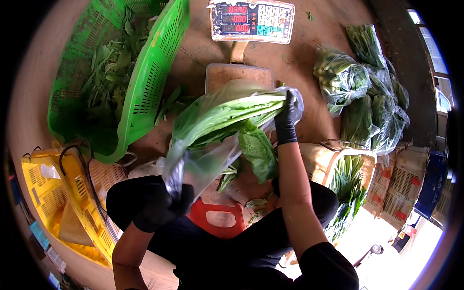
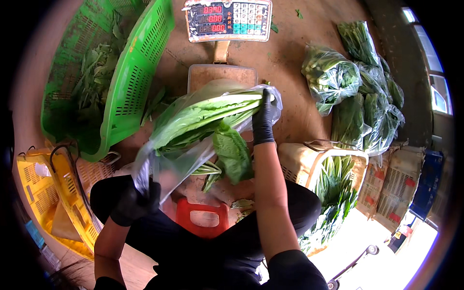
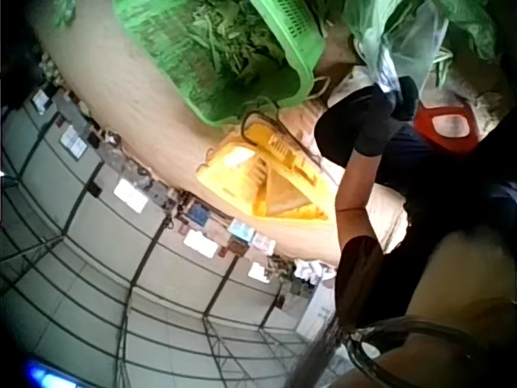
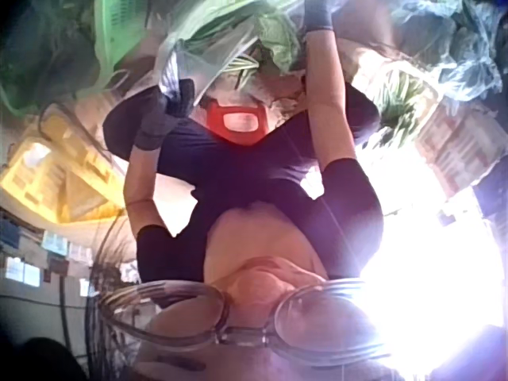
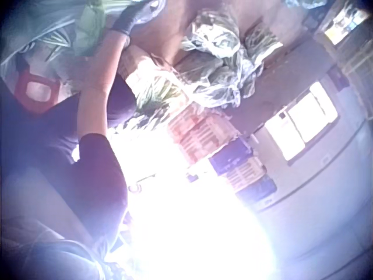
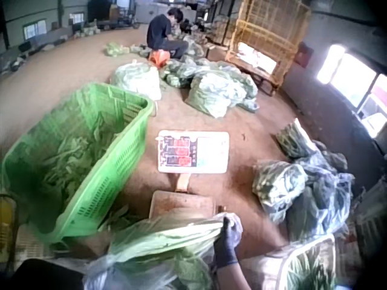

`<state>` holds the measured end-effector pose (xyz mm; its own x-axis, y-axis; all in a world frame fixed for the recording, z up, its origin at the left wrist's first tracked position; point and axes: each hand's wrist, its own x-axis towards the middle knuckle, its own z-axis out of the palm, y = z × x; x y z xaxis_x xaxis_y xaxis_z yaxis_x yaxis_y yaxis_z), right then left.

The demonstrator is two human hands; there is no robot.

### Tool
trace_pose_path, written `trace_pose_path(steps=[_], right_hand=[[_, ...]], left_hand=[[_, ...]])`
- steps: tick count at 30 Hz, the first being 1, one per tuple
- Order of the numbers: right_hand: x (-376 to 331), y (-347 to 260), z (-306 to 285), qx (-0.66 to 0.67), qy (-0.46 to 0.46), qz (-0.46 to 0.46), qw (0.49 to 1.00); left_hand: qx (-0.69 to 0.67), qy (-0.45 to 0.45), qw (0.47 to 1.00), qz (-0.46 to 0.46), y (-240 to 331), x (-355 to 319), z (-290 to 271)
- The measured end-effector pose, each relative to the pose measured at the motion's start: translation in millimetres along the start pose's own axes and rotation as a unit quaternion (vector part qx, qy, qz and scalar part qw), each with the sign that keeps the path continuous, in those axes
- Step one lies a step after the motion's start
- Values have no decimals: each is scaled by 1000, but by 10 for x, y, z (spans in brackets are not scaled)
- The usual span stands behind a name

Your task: The person puts leafy green vegetables from a plastic crate into a plastic bag, weighs the bag on a digital scale, and ties the bag closed by hand.

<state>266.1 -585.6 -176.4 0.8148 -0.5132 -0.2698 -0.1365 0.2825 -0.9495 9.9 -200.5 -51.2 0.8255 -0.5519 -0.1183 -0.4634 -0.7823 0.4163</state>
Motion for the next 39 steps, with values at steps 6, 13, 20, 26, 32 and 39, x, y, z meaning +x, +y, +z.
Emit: trace_pose_path(steps=[6,13,20,26,32,39], right_hand=[[-73,-419,-252,-631,-270,-168,708],[-157,-1775,15,-605,-285,-394,631],[-215,-2255,-254,-520,-450,-265,676],[-1350,-1203,-256,-184,-639,269,697],[-2238,1590,-1168,-728,-498,-93,462],[-2068,1946,-789,-704,-480,-38,521]], left_hand=[[-867,185,414,-206,208,631,-799],[-859,231,411,-203,-32,616,-1227],[-829,114,539,-98,-184,1149,-1455],[-822,109,545,-123,-131,1240,-1366],[-812,138,526,-211,2,1359,-1444],[-833,74,533,-131,-58,1482,-1448]])
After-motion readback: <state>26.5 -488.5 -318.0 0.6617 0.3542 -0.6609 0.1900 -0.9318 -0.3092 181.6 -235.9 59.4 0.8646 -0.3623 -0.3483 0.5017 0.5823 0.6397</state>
